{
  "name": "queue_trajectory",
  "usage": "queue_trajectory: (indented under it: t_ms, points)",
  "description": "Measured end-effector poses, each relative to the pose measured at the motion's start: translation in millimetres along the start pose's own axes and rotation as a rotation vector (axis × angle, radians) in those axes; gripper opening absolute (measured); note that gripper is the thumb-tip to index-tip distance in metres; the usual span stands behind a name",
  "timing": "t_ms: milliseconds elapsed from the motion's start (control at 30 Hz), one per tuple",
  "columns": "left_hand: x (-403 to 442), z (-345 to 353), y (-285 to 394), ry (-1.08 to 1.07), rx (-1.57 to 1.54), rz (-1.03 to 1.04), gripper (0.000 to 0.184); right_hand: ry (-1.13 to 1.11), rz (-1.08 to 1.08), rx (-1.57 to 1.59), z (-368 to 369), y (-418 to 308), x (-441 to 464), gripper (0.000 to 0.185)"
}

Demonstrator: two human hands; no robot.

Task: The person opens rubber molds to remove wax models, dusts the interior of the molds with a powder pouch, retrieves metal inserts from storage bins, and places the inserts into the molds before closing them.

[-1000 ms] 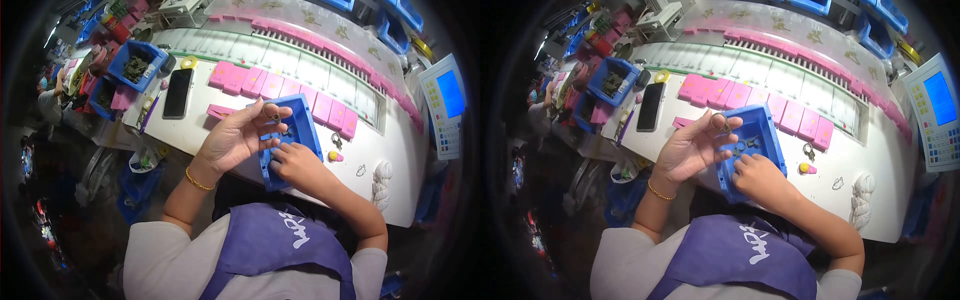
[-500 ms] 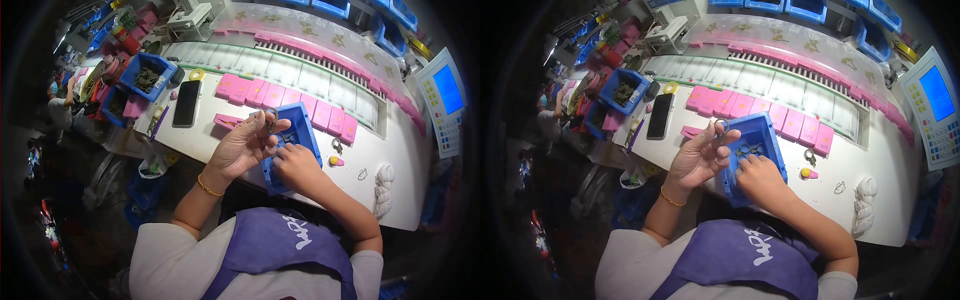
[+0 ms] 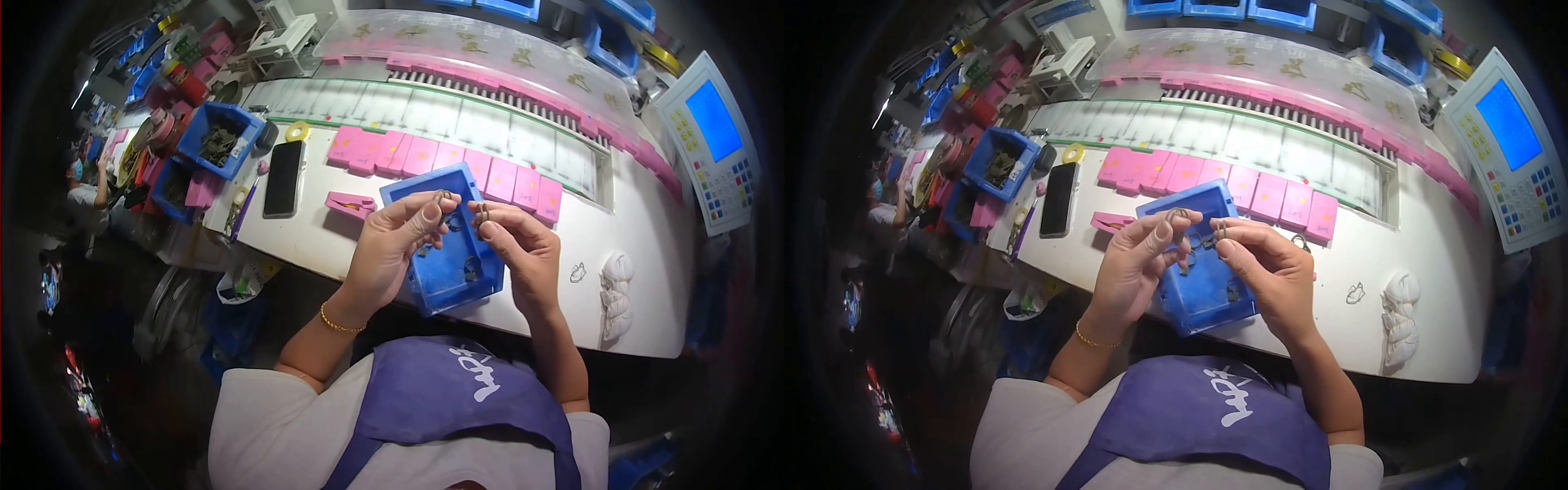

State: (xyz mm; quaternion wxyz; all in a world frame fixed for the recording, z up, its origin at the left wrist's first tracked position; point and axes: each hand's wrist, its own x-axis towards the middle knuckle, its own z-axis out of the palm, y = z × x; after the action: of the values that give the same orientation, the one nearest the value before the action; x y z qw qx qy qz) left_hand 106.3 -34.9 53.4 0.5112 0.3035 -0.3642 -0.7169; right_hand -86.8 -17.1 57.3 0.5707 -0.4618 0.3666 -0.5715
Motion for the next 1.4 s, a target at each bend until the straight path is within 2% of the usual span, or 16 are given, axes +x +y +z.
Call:
queue_trajectory:
  t_ms: [133,333,733,833,900,1033,1133,1333,1400]
  points:
    - [-2,8,-5,-0.033,0.149,0.117,0.022,0.018,-0.056,0.09,4,2,-2,0.016]
    - [-1,16,-11,-0.151,0.316,0.275,0.028,0.011,-0.124,0.068,4,6,-5,0.04]
    - [5,22,-10,-0.28,0.41,0.234,0.027,-0.089,-0.132,0.004,0,6,-6,0.054]
    - [4,25,-8,-0.274,0.427,0.205,0.027,-0.103,-0.124,-0.005,-2,5,-7,0.059]
    - [4,25,-5,-0.266,0.333,0.114,0.027,-0.108,-0.111,-0.042,-3,5,-8,0.064]
    - [6,23,-7,-0.261,0.093,-0.031,0.028,-0.108,-0.121,-0.104,1,6,-8,0.064]
    - [5,26,-9,-0.259,0.239,0.081,0.029,-0.075,-0.087,-0.096,3,4,-9,0.062]
    - [8,25,-11,-0.286,0.185,-0.008,0.031,-0.021,-0.065,-0.08,3,4,-12,0.06]
    - [8,24,-14,-0.301,0.232,0.035,0.032,-0.031,-0.062,-0.085,-1,6,-12,0.059]
